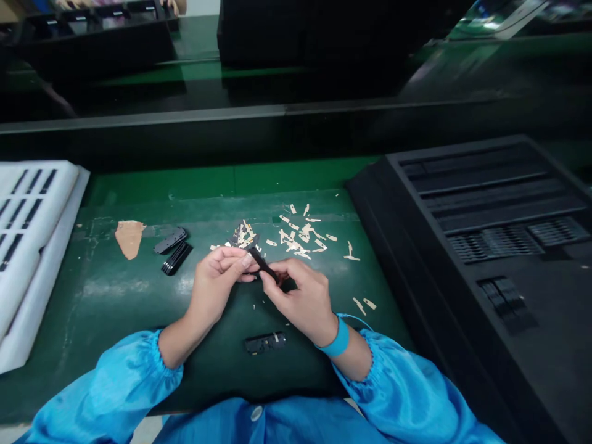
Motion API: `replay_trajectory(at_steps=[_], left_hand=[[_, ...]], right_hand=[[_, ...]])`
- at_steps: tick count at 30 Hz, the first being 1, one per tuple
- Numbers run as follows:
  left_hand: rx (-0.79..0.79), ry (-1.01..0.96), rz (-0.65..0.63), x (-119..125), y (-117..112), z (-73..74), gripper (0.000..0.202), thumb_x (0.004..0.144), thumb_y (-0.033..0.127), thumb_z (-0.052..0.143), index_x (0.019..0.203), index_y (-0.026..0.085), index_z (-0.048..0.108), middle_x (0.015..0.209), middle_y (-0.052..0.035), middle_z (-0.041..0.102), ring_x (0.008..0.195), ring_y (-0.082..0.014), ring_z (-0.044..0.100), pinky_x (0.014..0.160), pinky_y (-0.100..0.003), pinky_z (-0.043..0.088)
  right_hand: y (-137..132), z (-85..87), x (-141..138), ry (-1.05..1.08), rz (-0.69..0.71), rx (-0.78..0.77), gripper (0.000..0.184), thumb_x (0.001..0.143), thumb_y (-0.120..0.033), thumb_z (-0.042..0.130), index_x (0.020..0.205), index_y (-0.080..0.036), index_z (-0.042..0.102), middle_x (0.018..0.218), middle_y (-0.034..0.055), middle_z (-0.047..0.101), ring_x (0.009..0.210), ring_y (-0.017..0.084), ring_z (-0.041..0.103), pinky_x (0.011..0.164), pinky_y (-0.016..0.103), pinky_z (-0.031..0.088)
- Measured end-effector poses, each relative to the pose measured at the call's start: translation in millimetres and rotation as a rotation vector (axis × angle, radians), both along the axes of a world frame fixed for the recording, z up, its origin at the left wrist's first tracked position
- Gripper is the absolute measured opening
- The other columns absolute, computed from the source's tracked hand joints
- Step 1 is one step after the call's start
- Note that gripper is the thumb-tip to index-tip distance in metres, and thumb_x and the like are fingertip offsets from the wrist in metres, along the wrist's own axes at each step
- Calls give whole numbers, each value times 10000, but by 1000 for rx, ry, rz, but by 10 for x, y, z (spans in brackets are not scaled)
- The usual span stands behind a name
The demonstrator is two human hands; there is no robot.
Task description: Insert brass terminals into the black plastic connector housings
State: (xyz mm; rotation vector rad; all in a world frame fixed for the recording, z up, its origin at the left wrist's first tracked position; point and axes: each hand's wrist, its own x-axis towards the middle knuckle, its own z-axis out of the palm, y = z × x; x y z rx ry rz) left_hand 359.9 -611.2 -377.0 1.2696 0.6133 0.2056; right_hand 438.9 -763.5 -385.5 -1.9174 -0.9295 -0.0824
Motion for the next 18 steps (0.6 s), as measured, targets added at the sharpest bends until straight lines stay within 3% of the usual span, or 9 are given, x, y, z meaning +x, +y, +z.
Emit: replay_trajectory(at_steps=[3, 5, 7, 11, 18], left_hand=[[53, 4, -83, -26, -79, -4, 383, 852, 446, 770, 1108, 164, 729, 968, -67, 806, 894, -204, 762, 813, -305, 630], [145, 13, -116, -32, -76, 5, 353, 905, 445, 704, 1115, 164, 742, 991, -65, 802, 883, -195, 750, 808, -292, 620], [197, 38, -131, -28, -51, 9, 319, 928, 428, 664, 1082, 162, 751, 952, -58, 798, 813, -182, 739, 731, -270, 612], [207, 46, -183, -27, -73, -5, 240, 880, 331, 697, 1043, 162, 747, 860, -45, 791, 745, -179, 736, 680, -257, 594], [407, 52, -229, -84, -195, -18, 217, 903, 244, 625, 1071, 191, 751, 859, -26, 789, 793, -190, 746, 728, -261, 574]], right_hand=[[-10, -23, 22, -216, 66, -61, 81, 951, -160, 627, 912, -198, 687, 747, 42, 688, 690, 186, 661, 659, 325, 551], [-14, -17, 42, -209, 161, -63, 77, 955, -223, 665, 1009, -184, 704, 871, 83, 726, 804, 219, 689, 726, 355, 573], [-13, 4, 58, -50, 183, -15, 147, 938, -293, 714, 1052, -199, 711, 923, 75, 726, 819, 204, 689, 738, 343, 582], [12, 22, 72, 363, 33, 80, 86, 955, -278, 664, 1014, -226, 699, 872, 20, 662, 704, 133, 642, 638, 272, 557], [53, -57, 90, 521, 86, 126, 115, 906, -245, 709, 997, -241, 779, 950, 33, 711, 745, 132, 646, 627, 256, 551]])
